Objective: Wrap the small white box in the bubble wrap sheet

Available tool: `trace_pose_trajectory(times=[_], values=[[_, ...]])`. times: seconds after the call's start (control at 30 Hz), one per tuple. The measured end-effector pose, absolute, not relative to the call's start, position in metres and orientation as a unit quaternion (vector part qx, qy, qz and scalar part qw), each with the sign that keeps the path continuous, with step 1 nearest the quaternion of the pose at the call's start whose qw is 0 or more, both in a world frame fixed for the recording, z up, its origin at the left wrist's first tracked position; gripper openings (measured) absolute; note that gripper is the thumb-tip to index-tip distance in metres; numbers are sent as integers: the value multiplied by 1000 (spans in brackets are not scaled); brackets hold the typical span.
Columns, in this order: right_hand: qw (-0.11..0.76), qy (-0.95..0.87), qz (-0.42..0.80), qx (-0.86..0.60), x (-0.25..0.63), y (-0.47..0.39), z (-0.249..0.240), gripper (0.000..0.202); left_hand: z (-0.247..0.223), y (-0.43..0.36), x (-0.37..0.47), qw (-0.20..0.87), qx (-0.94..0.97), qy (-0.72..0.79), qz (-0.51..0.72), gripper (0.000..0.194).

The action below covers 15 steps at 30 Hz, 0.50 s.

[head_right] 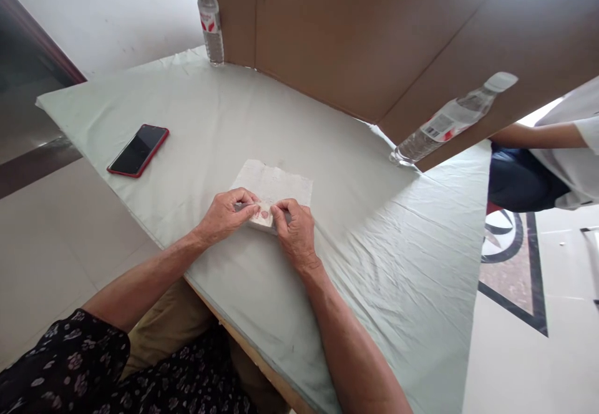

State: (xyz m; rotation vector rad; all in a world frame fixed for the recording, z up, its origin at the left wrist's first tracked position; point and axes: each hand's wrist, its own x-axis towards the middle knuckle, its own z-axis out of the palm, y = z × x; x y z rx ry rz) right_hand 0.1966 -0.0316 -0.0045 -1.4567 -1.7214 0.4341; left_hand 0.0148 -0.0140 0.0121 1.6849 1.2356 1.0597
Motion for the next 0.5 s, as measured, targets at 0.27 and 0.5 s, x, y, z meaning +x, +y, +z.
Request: trace_pose_trajectory(times=[0.27, 0.5], values=[[378, -753, -40, -537, 197, -47, 17, 16, 14, -13, 15, 407, 655, 486, 412, 14], [289, -830, -71, -472, 177, -61, 12, 23, 15, -11, 6, 421, 668, 493, 366, 15]])
